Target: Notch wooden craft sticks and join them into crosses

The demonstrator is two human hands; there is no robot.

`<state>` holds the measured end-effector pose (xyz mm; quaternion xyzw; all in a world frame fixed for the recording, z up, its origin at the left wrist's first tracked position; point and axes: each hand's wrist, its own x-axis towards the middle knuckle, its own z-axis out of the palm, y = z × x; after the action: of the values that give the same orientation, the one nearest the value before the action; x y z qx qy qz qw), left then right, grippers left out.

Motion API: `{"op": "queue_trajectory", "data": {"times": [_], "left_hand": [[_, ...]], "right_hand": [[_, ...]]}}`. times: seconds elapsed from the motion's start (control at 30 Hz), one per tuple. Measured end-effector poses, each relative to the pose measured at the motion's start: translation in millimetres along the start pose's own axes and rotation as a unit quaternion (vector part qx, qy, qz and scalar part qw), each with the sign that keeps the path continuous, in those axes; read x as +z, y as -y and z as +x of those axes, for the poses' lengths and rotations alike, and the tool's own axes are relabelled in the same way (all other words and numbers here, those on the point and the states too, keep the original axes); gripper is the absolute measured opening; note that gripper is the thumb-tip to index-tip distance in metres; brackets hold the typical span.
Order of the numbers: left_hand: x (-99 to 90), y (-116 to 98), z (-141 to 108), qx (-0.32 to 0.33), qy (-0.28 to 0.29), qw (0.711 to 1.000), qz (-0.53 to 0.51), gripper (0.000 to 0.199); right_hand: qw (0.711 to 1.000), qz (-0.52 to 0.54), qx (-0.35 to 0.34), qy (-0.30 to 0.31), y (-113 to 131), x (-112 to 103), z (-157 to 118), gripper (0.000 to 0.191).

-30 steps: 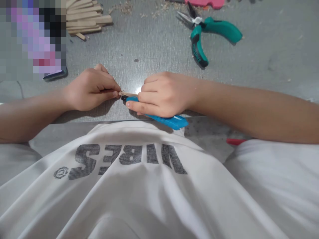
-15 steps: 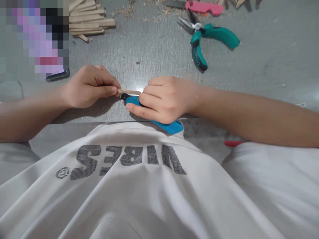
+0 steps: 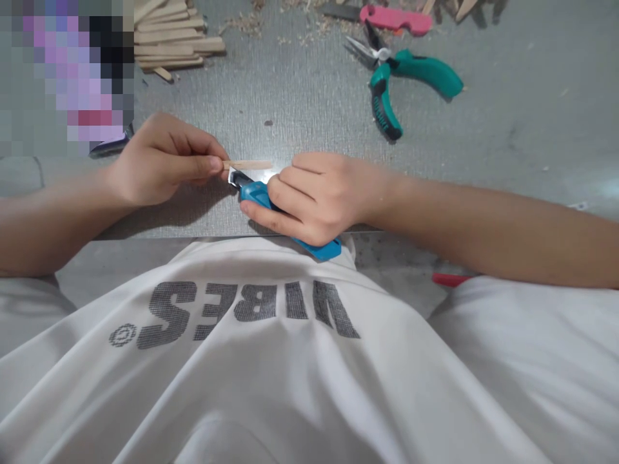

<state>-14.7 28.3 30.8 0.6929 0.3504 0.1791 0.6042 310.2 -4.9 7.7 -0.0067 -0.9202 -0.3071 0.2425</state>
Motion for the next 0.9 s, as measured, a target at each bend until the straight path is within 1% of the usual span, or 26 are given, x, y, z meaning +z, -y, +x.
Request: {"op": "queue_trajectory", "data": {"times": [0.1,0.17,0.2,0.27,0.37,0.4,0.47,0.67,0.77,0.83,0.9], "left_hand": [[1.4,-0.7,-2.6,-0.002,-0.019,1.0,0.013,0.012],[2.0,-0.2,-3.4,0.0,-0.03,0.999,0.028,0.01],[2.4,-0.2,-3.5,0.006,-0.033,0.999,0.033,0.012],[3.4,-1.3,-3.8,0.019,-0.021,0.998,0.051,0.014],[5.3,-4.4,-4.7,0.034,-0.015,0.995,0.096,0.017],[5.9,-5.1,-5.1,0.035,-0.019,0.993,0.112,0.017],[6.7,-5.5,-5.8,0.039,-0.031,0.989,0.136,0.017],[7.0,-4.1,-5.9,0.054,-0.033,0.969,0.238,0.024],[7.6,-4.5,-6.8,0.05,-0.031,0.955,0.292,0.029],[7.9,-4.8,-7.9,0.041,-0.026,0.948,0.316,0.033],[8.1,-4.6,-8.5,0.03,-0.014,0.945,0.325,0.034]], "right_hand": [[0.997,0.041,0.056,0.027,-0.8,4.2,-6.7,0.025],[0.994,0.074,0.074,0.043,-0.7,5.4,-9.2,0.023],[0.993,0.081,0.069,0.051,-0.7,4.8,-8.9,0.024],[0.996,0.068,0.037,0.038,-1.1,1.9,-5.7,0.023],[0.999,0.041,0.002,-0.017,-2.6,-2.6,0.3,0.017],[0.999,0.041,0.0,-0.025,-3.2,-3.0,1.5,0.015],[0.998,0.053,0.002,-0.021,-4.1,-1.7,2.1,0.016],[0.996,0.084,0.004,-0.025,-4.7,4.4,-1.5,0.021],[0.991,0.129,0.033,0.018,-3.5,4.3,-5.2,0.03],[0.979,0.183,0.073,0.058,-2.6,4.3,-8.0,0.034],[0.961,0.235,0.119,0.081,-2.5,4.7,-9.7,0.038]]}}
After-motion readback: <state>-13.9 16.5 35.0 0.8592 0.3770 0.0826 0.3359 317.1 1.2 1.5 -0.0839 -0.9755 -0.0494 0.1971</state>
